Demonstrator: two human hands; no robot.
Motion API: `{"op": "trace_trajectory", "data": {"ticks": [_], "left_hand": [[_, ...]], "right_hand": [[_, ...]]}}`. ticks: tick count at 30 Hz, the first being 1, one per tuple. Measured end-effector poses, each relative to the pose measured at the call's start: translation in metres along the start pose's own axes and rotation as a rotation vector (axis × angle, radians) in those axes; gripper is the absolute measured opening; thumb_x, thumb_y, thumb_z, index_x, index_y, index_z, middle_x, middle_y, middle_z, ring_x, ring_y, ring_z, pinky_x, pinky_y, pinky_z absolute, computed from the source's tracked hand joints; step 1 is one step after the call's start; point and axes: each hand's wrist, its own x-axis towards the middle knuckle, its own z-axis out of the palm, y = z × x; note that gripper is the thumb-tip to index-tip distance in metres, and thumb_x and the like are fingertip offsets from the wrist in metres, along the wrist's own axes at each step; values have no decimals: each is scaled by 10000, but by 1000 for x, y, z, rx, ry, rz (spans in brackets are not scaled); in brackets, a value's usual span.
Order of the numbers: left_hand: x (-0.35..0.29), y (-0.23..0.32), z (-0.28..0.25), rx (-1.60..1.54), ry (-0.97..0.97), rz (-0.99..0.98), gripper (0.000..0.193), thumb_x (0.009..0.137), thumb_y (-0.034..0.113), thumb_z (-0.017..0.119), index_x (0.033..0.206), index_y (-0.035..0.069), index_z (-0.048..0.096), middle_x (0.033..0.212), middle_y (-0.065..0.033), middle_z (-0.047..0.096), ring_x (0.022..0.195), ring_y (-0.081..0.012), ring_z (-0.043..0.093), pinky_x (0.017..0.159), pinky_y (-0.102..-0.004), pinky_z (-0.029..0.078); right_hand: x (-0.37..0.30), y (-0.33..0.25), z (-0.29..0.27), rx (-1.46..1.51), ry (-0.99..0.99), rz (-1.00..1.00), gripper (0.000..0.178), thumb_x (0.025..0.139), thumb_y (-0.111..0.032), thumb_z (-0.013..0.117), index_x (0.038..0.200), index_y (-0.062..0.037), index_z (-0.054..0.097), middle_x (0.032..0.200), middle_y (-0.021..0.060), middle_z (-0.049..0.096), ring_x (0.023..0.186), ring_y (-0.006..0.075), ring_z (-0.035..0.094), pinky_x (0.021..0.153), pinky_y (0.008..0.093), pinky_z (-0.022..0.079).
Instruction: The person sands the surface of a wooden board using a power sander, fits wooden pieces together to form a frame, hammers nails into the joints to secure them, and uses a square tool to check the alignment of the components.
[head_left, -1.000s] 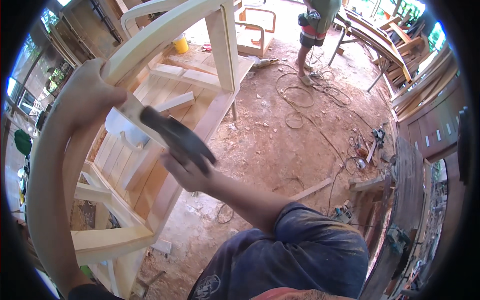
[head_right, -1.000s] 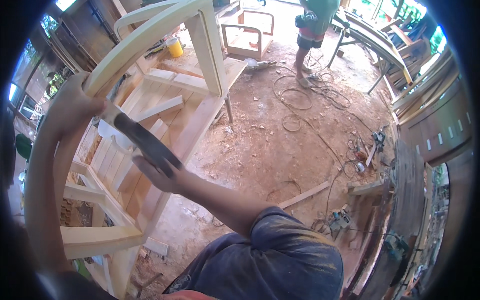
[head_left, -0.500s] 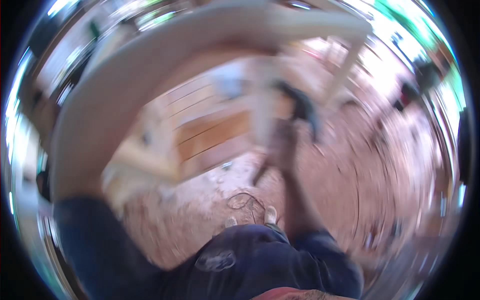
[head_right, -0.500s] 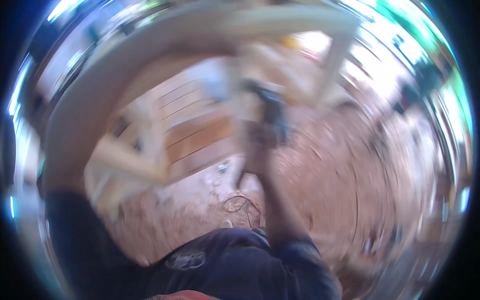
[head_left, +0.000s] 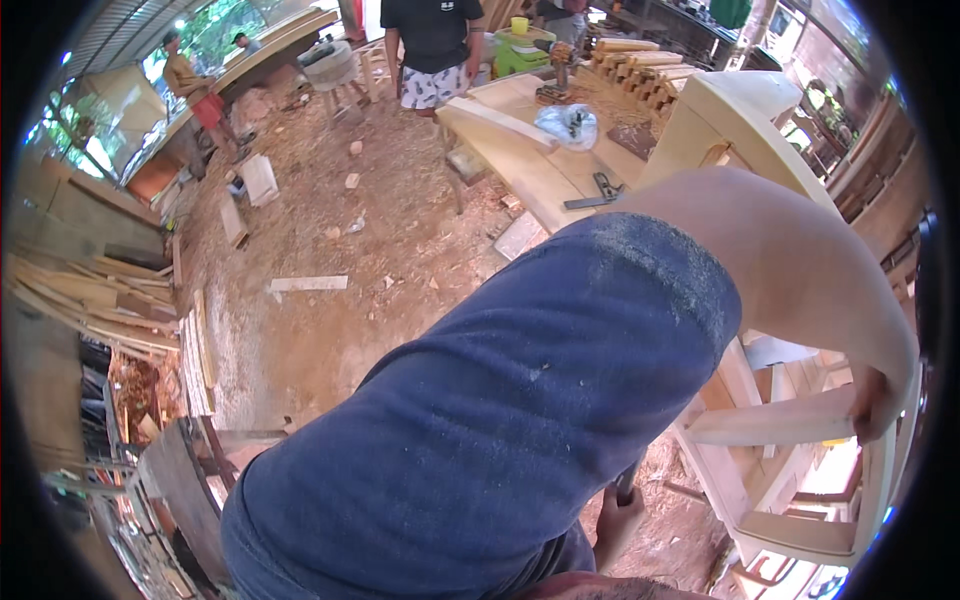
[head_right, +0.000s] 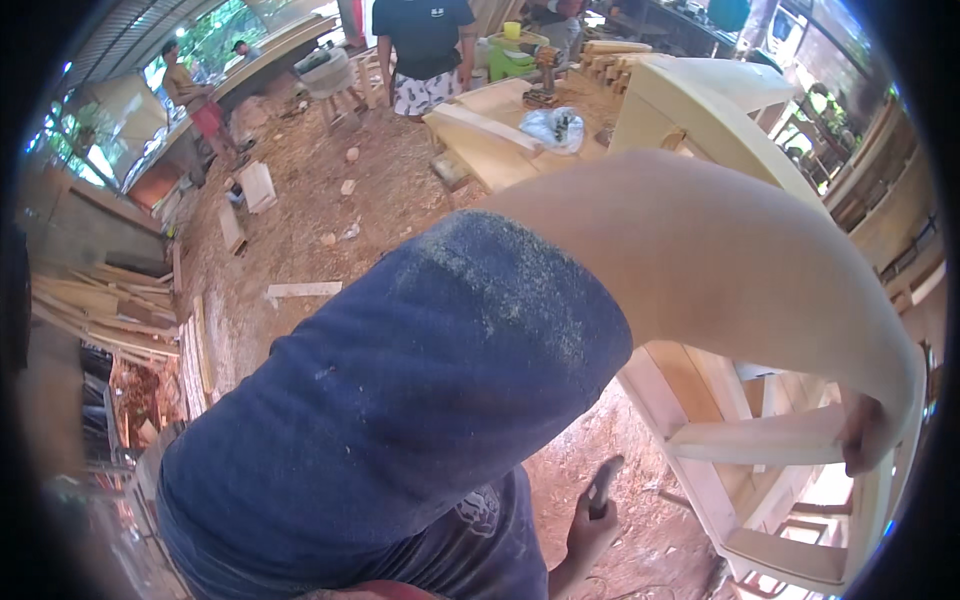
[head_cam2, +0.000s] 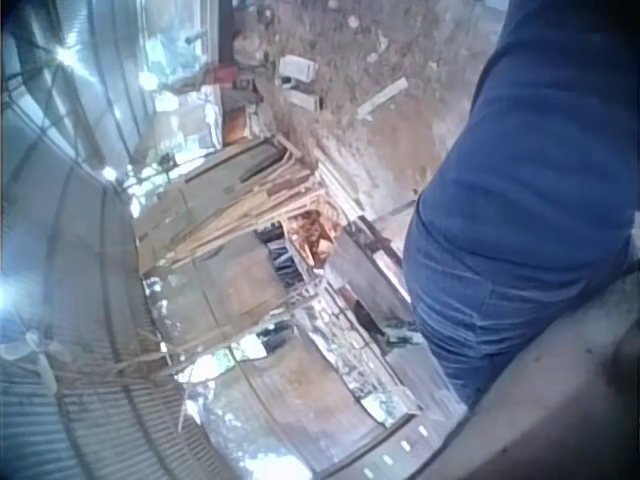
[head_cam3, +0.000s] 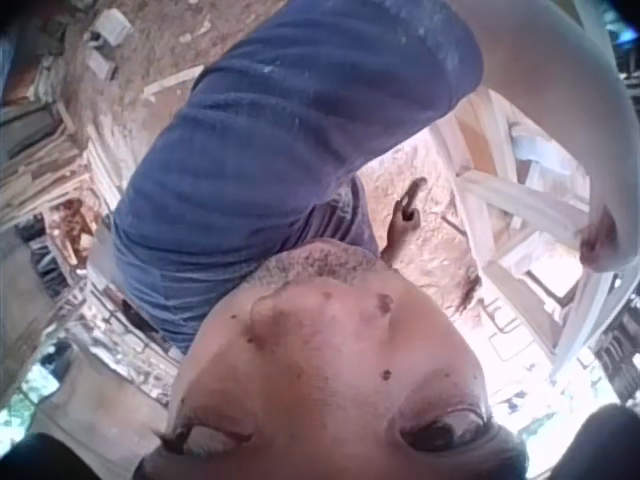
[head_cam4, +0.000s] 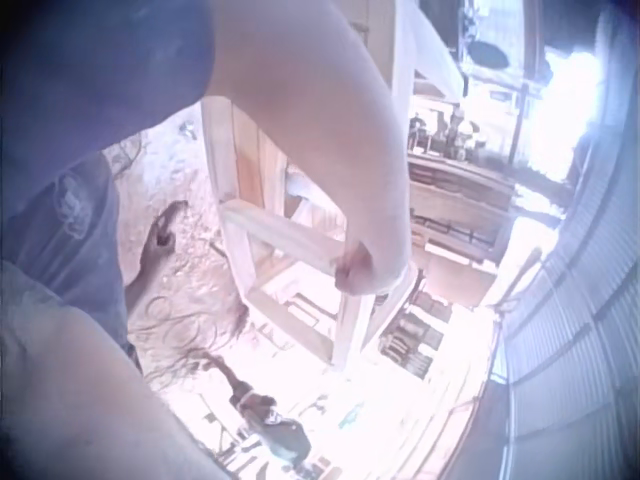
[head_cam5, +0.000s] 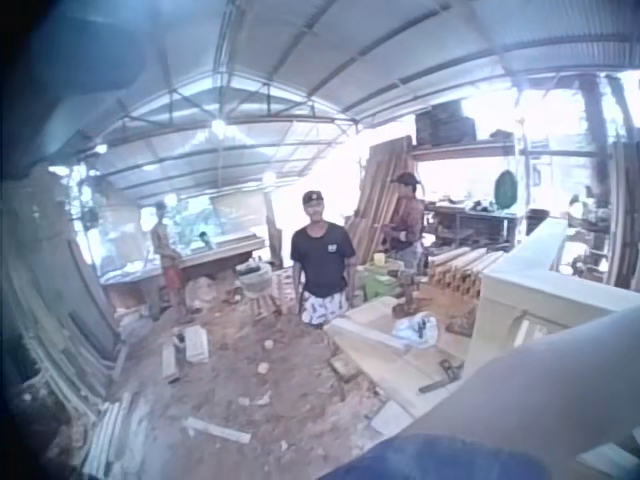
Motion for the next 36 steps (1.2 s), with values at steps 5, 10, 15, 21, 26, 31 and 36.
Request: {"op": "trace_trajectory", "data": {"ticks": [5, 10, 15, 21, 26, 31, 36], "left_hand": [[7, -3, 0, 5, -10, -86, 563, 722, 279, 742, 1198, -19, 698, 1178, -160, 688, 1078, -242, 630, 966, -396, 477], [-3, -5, 3, -28, -22, -144, 548, 735, 284, 732, 1194, -13, 708, 1186, -155, 689, 1084, -235, 623, 967, -398, 472], [-4, -2, 5, -63, -31, -151, 533, 748, 288, 722, 1190, -8, 717, 1194, -150, 691, 1090, -228, 616, 969, -401, 467], [-4, -2, 8, -69, -21, -167, 516, 763, 294, 710, 1186, -1, 727, 1204, -143, 692, 1097, -220, 608, 971, -403, 462], [-1, -3, 11, -56, -12, -174, 501, 770, 292, 703, 1178, 4, 737, 1204, -139, 696, 1094, -213, 603, 971, -404, 458], [14, -17, 15, -194, -74, -187, 446, 752, 266, 720, 1117, 14, 760, 1140, -120, 714, 1028, -198, 603, 957, -391, 454], [16, -17, 12, -323, -165, -218, 406, 744, 251, 732, 1077, 22, 772, 1128, -114, 718, 1006, -182, 601, 928, -380, 456]], "right_hand": [[33, -29, -27, -297, -180, -336, 253, 725, -243, 859, 801, -72, 689, 713, 138, 691, 687, 368, 687, 653, 486, 524], [42, -23, -44, -372, -279, -400, 264, 703, -225, 866, 834, -54, 713, 722, 142, 704, 686, 357, 690, 667, 474, 544], [39, 17, -63, -565, -277, -414, 247, 700, -217, 866, 856, -88, 724, 809, 147, 731, 782, 357, 720, 701, 480, 556], [46, 40, -89, -560, -299, -373, 236, 705, -207, 846, 874, -91, 729, 814, 140, 733, 778, 365, 716, 711, 496, 558], [55, 37, -93, -580, -241, -450, 217, 707, -193, 838, 857, -94, 717, 791, 128, 724, 756, 366, 707, 702, 501, 551], [59, 27, -92, -595, -245, -511, 226, 712, -199, 841, 868, -95, 715, 795, 122, 726, 761, 360, 707, 702, 491, 549], [58, 28, -89, -569, -341, -476, 250, 718, -212, 845, 898, -90, 722, 816, 128, 733, 805, 359, 712, 731, 495, 548]]}}
